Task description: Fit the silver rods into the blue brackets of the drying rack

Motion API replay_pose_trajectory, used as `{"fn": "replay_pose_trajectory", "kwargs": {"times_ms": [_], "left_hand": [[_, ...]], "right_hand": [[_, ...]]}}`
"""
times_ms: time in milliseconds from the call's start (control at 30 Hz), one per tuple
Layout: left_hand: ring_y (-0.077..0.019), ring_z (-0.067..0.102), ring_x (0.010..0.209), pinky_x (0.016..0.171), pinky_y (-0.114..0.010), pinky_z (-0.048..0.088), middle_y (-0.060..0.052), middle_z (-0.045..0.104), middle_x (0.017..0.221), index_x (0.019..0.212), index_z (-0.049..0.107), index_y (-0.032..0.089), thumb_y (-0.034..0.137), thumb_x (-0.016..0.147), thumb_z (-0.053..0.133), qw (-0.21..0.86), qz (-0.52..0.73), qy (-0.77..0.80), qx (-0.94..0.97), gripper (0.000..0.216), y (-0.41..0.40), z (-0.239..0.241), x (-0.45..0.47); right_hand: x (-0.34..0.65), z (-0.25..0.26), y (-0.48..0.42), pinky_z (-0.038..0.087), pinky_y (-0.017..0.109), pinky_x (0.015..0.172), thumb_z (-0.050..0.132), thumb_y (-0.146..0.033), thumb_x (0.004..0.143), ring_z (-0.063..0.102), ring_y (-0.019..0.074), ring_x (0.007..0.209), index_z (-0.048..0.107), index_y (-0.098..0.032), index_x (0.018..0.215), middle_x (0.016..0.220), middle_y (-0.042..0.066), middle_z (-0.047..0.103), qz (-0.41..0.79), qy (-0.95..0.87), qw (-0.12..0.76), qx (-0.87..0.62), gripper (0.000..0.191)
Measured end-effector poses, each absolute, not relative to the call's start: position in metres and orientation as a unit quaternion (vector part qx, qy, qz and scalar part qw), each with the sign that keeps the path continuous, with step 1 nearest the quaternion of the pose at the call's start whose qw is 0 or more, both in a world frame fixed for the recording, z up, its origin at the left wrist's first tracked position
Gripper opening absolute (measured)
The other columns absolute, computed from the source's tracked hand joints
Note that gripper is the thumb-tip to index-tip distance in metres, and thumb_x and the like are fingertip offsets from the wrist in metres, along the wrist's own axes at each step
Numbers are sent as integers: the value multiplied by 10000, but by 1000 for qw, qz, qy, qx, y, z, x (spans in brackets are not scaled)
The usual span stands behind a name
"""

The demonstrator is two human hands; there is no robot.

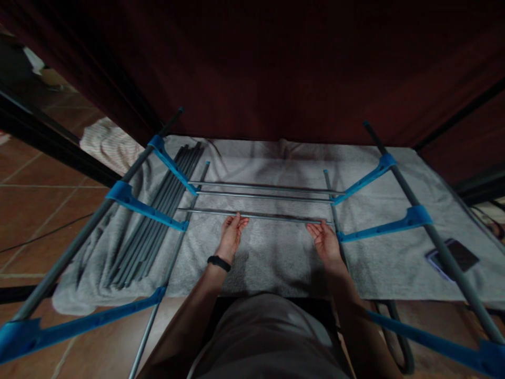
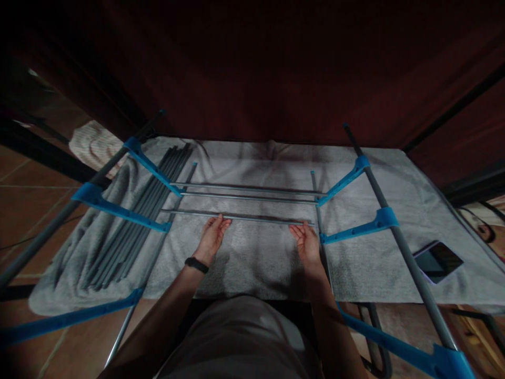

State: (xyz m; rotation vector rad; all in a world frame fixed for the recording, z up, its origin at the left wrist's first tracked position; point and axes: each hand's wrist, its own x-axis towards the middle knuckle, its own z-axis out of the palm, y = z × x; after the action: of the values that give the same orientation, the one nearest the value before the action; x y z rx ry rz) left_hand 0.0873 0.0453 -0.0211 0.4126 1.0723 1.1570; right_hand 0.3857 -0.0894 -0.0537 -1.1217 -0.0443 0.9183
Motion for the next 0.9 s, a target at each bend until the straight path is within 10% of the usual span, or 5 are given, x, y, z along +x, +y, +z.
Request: {"fn": "replay_pose_trajectory", "kwargs": {"times_ms": [333,633,900], "left_hand": [[-144,806,742,784,-243,638,-17,766,732,812,685,196,387,1025,881,691,518,473,175,347,46,-23,86],[-156,817,750,789,-257,645,-26,770,737,884,725,176,350,1111,756,693,521,467,174,287,46,-27,86],[-123,813,734,767,-219,637,11,797,797,756,651,193,193,897,980,698,528,446,184,358,44,-27,84]], "right_hand": [[391,-58,-86,756,419,926,840,-737,951,846,231,892,685,-285,843,876,44,826,421,1,751,-508,489],[390,-57,-87,744,478,1000,672,-650,1103,839,232,893,746,-272,932,898,56,845,415,29,779,-468,421],[389,-54,-88,700,514,1117,690,-626,1099,851,233,953,748,-276,936,920,43,850,423,25,761,-490,391]]}}
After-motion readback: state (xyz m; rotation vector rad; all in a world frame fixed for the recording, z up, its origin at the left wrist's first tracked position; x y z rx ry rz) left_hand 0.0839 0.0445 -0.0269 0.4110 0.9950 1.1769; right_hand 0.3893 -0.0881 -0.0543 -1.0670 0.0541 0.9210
